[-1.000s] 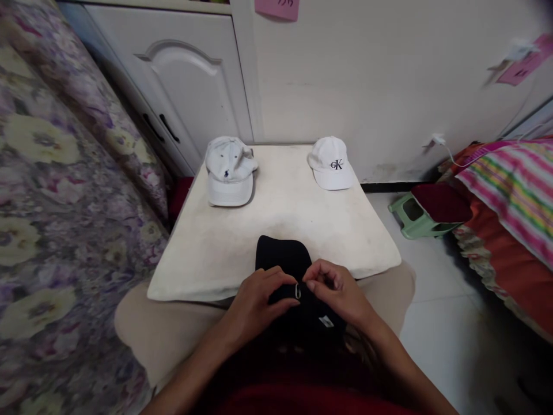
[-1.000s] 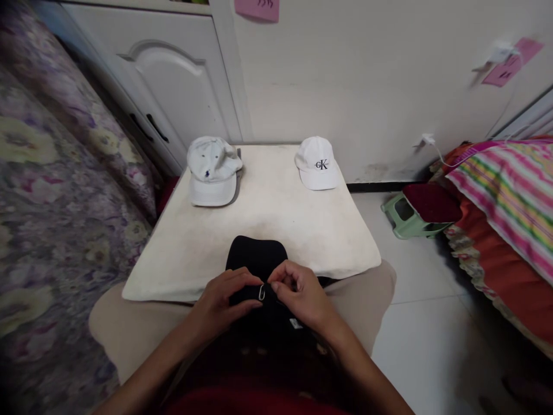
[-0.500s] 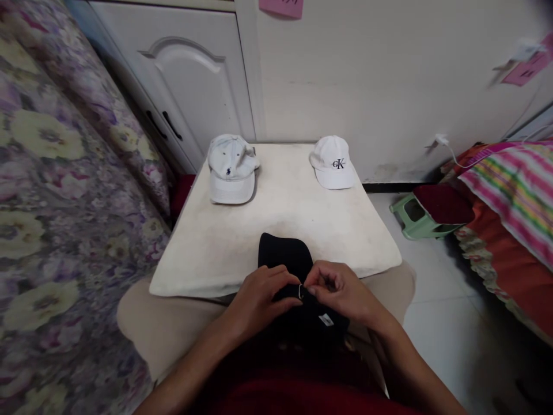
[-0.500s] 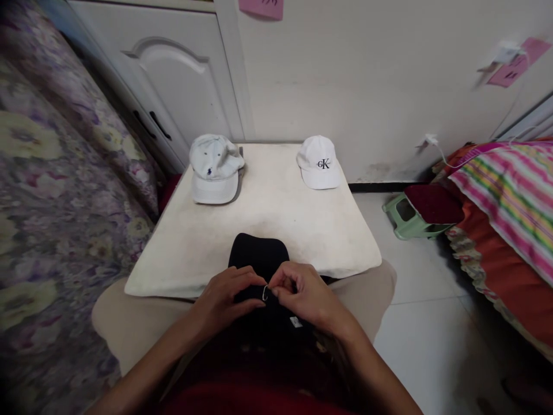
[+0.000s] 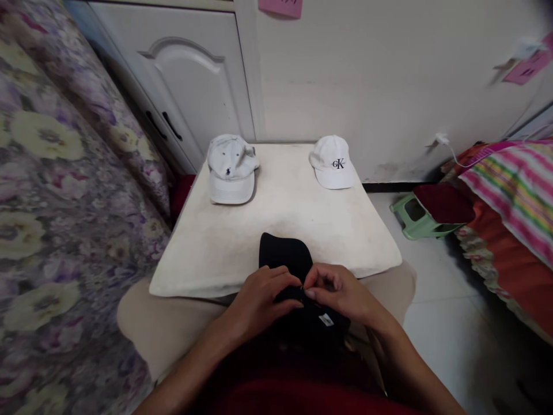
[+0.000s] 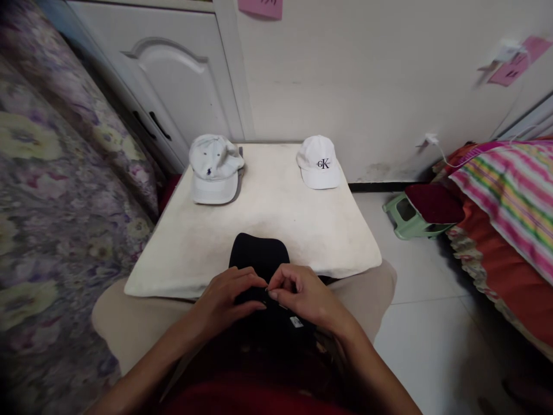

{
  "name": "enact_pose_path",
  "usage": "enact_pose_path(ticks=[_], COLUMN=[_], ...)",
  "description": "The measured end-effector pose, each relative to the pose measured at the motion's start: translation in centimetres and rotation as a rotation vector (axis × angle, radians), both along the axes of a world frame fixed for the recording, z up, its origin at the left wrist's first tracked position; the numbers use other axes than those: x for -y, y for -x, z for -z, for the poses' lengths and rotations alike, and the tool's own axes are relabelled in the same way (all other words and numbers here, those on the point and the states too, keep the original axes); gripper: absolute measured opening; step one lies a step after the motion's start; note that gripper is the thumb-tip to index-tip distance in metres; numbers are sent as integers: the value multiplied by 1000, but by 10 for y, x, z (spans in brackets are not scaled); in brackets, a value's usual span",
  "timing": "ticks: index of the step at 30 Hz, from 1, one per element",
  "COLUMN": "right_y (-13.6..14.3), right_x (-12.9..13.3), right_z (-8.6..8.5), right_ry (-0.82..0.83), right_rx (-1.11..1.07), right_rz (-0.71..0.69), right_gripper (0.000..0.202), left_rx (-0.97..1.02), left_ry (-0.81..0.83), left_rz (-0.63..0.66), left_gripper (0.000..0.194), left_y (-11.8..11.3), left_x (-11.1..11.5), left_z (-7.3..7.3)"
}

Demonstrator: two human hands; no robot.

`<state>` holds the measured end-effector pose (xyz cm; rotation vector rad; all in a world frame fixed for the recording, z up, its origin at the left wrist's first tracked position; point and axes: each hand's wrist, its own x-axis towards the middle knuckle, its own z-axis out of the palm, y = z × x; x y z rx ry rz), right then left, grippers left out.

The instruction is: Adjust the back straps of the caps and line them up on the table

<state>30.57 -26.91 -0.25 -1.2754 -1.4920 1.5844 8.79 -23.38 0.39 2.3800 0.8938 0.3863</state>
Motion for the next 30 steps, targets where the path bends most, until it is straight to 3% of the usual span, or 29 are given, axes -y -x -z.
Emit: enact_pose_path(ticks=[14, 18, 23, 30], right_y=[0, -4, -3, 3], right_x=[4, 5, 4, 3], right_z=[2, 1, 4, 8], right_ry=[39, -2, -165, -222], right_rx=[-83, -37, -23, 9], right_rz=[49, 16, 43, 69], right_gripper=[6, 7, 15, 15], left_rx=[3, 3, -11, -26], left_ry=[16, 22, 14, -48], left_rz=[-54, -69, -66, -17], left_gripper=[20, 22, 21, 21], left_y=[0, -1, -2, -5], left_x=[1, 1, 1, 1], left_z=[3, 3, 2, 3])
